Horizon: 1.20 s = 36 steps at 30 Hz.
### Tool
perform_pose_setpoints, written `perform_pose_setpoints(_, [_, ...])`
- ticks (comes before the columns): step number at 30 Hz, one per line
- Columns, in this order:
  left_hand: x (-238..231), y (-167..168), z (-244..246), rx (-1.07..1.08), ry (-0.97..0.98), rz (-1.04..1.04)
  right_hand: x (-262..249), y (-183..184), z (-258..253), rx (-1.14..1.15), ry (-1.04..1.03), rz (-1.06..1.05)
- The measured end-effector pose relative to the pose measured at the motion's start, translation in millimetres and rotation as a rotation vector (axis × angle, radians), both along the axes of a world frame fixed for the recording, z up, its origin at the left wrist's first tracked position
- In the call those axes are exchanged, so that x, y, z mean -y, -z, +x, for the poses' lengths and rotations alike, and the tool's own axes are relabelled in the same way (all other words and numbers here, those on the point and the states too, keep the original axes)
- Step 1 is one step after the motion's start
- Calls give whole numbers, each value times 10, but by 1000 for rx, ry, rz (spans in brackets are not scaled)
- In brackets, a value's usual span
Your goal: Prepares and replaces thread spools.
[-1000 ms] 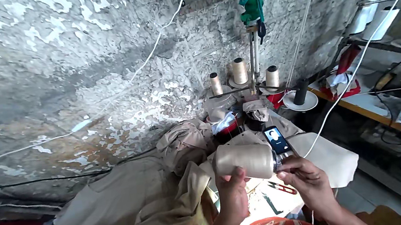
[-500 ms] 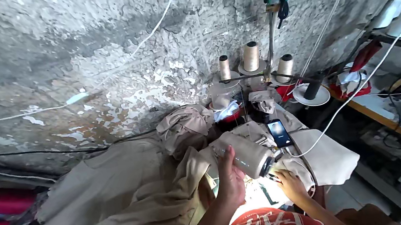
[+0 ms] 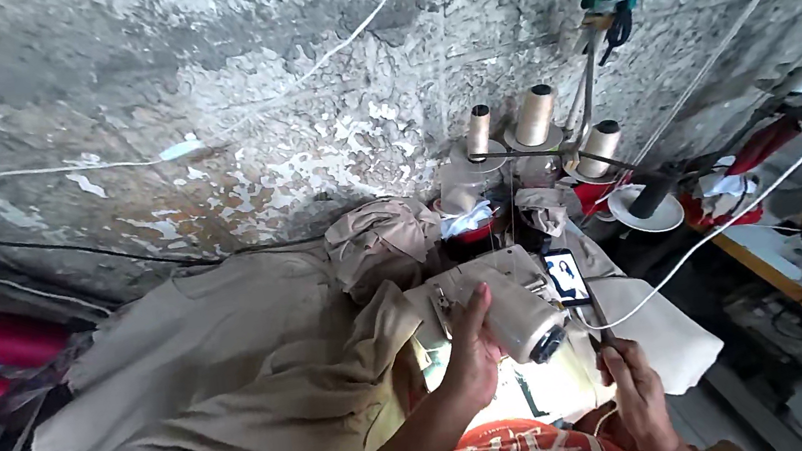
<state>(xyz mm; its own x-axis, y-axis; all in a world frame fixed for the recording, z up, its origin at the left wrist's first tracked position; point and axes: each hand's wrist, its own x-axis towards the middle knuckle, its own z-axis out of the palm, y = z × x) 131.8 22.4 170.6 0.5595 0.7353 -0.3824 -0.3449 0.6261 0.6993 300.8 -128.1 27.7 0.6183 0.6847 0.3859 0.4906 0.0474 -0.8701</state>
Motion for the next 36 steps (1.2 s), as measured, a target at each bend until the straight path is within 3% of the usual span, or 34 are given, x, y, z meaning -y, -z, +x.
perform_pose_setpoints(5, [44,29,40,6,37,24,-45,-648,-130,554,-34,101])
perform_pose_setpoints(9, [54,13,40,-6,41,39,-89,-819,-171,730,19,140])
perform_pose_setpoints(36, [78,-11,-33,-15,28,184,-114,-853,-205,662,-179,170])
